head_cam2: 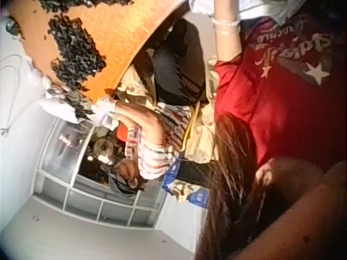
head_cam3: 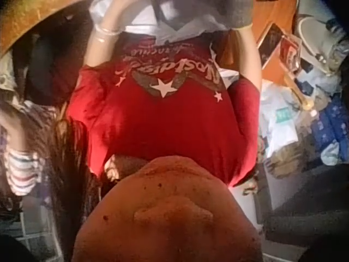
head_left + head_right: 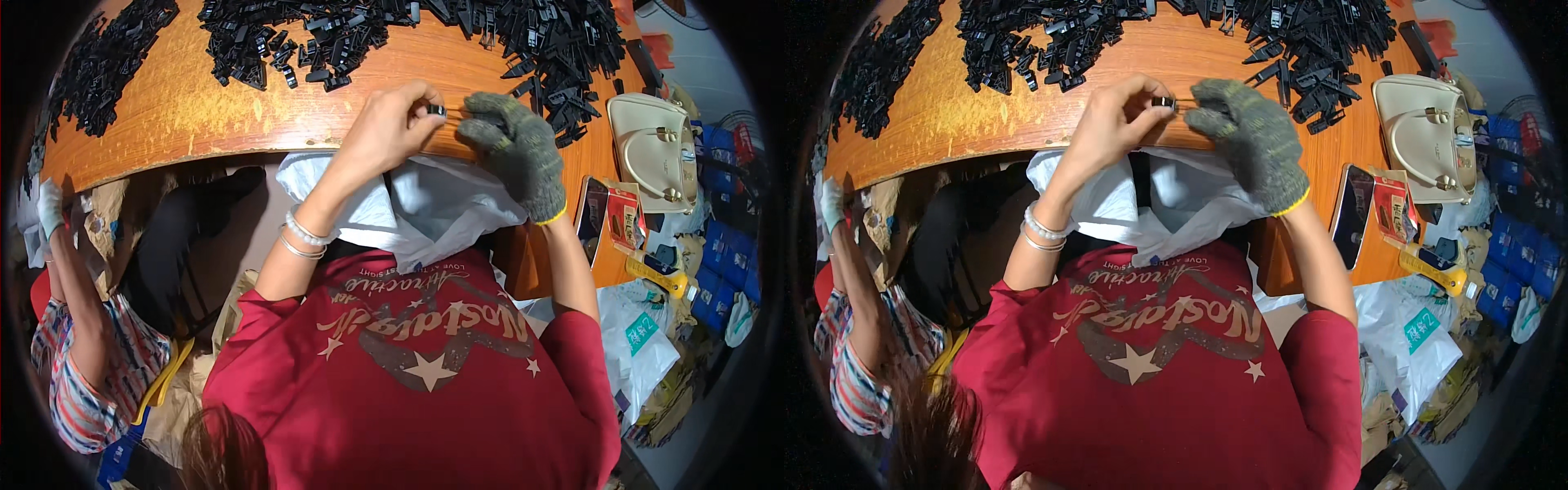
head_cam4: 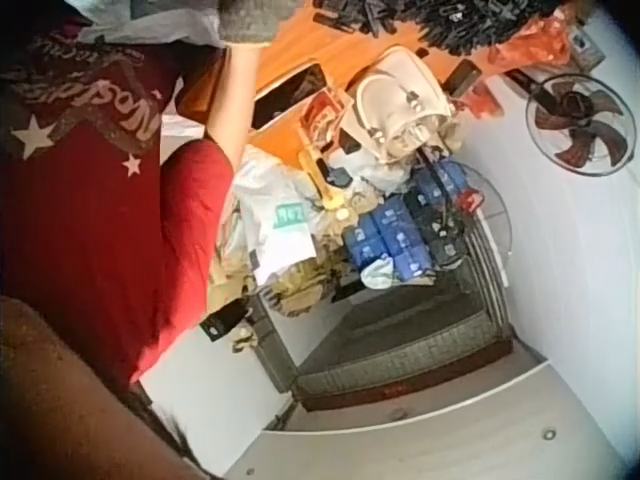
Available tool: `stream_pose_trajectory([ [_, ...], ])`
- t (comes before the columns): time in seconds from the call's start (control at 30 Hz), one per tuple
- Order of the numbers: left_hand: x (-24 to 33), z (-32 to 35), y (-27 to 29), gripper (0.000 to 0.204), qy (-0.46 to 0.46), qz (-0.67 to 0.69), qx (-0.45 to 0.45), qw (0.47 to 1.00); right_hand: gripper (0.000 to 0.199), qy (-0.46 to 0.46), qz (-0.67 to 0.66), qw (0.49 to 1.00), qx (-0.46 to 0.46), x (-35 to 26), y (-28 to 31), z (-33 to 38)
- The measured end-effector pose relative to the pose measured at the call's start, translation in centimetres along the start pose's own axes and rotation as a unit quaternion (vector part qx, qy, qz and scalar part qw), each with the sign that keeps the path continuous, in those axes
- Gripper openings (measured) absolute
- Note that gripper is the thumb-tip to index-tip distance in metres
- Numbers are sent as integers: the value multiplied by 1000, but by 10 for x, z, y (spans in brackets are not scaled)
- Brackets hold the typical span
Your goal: Sorting and inspecting small black plastic components on a wooden table.
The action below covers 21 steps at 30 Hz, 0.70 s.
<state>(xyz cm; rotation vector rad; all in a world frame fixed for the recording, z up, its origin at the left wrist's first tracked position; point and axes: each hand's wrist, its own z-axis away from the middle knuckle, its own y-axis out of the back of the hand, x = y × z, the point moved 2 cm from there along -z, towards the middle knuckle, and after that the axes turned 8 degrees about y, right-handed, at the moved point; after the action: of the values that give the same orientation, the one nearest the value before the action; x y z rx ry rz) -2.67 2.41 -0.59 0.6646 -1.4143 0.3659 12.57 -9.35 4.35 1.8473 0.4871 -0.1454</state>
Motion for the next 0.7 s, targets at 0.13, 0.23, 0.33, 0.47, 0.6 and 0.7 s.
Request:
stream_pose_trajectory([
  [0.13, 8, 9, 1, 26, 128, 343, -113, 924, 33, -235, -245, 940, 19, -18, 16, 9],
  [0.23, 11, 9, -13, 20, 153, 322, -101, 929, 39, -244, -285, 927, -4, -13, 13, 24],
  [0.33, 16, 8, -22, 20, 175, 288, -99, 936, 28, -293, -525, 797, 54, -16, 4, 30],
  [0.47, 18, 3, -21, 22, 139, 161, -83, 973, 32, -287, -476, 831, 43, -14, 0, 36],
  [0.6, 9, -21, -17, 41, 95, 11, -45, 994, 42, -239, -486, 840, -10, -32, 6, 36],
  [0.7, 18, -46, -42, 42, -10, -99, 14, 995, 33, -227, -475, 848, -60, -34, 17, 38],
])
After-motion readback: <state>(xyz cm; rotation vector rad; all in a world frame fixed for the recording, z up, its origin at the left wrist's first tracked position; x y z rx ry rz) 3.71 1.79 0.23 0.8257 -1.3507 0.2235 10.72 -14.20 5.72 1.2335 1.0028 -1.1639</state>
